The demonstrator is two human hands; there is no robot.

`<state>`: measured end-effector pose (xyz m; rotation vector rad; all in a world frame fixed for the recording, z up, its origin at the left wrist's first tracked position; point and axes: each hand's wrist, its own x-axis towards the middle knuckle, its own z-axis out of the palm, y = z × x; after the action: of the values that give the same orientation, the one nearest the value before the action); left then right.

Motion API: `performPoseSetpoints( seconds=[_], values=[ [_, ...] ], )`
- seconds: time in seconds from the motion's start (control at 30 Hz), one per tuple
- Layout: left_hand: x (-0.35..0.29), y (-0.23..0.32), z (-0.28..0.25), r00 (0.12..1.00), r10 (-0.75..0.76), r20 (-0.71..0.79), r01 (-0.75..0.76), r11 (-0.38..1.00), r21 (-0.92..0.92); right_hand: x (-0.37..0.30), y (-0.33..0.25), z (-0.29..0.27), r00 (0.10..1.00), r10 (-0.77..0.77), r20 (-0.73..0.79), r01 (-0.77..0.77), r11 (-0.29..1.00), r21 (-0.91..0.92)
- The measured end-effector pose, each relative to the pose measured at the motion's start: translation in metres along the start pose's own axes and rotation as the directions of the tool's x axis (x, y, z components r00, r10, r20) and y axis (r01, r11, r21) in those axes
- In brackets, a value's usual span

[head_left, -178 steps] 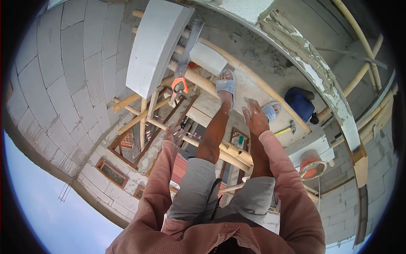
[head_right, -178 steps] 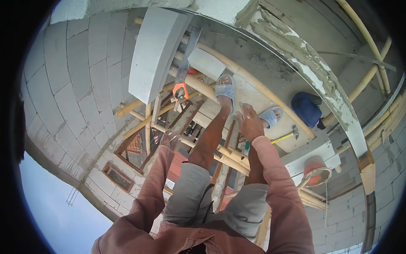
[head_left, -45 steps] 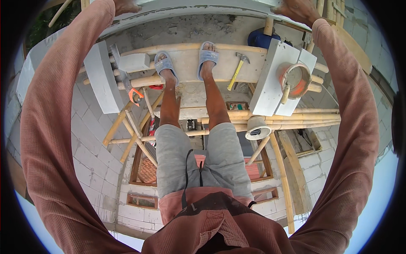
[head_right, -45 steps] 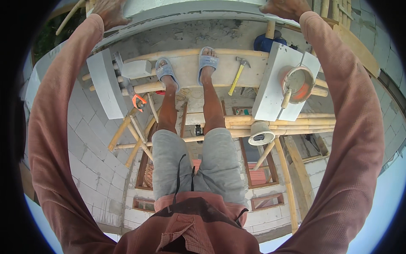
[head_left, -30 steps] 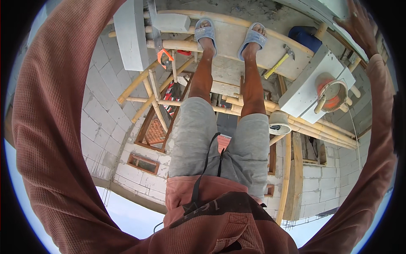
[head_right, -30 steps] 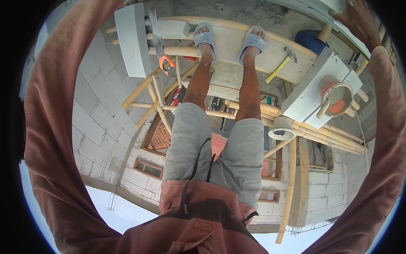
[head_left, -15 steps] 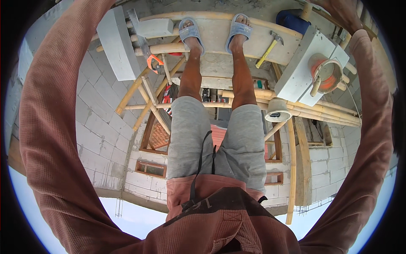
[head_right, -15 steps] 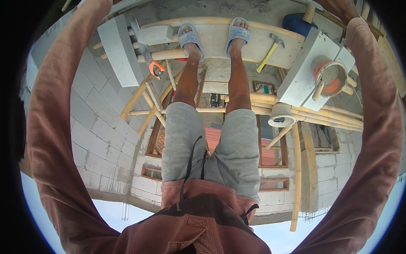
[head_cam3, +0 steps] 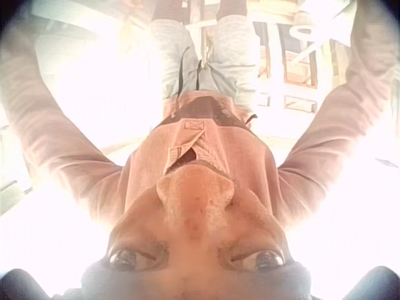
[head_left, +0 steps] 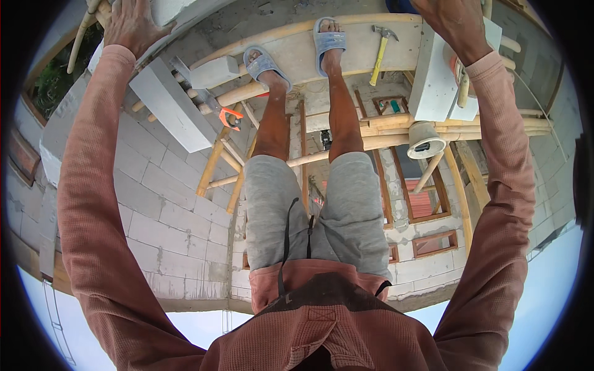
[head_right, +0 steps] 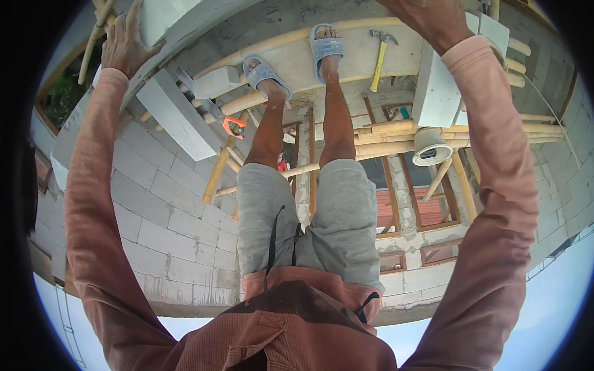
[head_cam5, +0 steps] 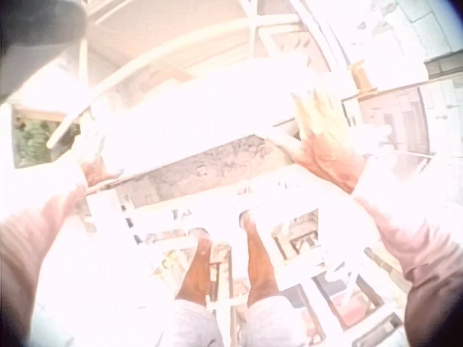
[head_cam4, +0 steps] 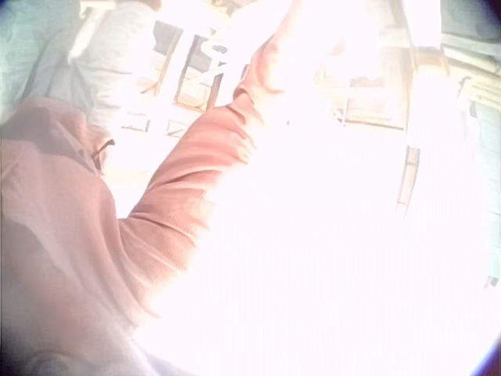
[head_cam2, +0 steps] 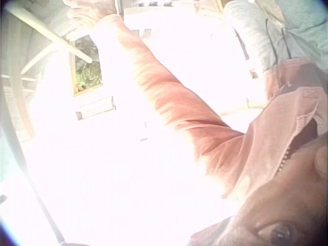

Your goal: The person applies mortar onto a wall using a trowel, places a concrete block onto the mortar, and taps it into place with a hammer. The person then applies more mortar along the structure using the trowel and a bucket.

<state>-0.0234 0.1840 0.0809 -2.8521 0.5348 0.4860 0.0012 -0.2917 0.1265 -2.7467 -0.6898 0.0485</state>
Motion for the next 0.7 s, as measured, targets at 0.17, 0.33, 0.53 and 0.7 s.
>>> performPoseSetpoints(
  seconds=[0.17,0.33,0.53,0.7],
  values=[
    [0.037,0.016,-0.019,0.991,0.129,-0.041,-0.132,0.989,-0.063,-0.195,0.047,0.091,0.578,0.578,0.576,-0.795,0.56,0.235],
    [0.088,0.075,-0.072,0.974,0.221,0.043,-0.191,0.912,-0.362,-0.331,0.112,0.287,0.418,0.665,0.619,-0.843,0.538,-0.009],
    [0.151,0.165,-0.097,0.961,0.269,-0.06,-0.275,0.916,-0.291,-0.32,0.1,0.398,0.047,0.879,0.474,-0.983,0.126,-0.136],
    [0.159,0.175,-0.082,0.925,0.371,-0.079,-0.369,0.929,0.039,-0.327,0.117,0.412,0.021,0.938,0.346,-0.988,0.072,-0.134]
  ],
)
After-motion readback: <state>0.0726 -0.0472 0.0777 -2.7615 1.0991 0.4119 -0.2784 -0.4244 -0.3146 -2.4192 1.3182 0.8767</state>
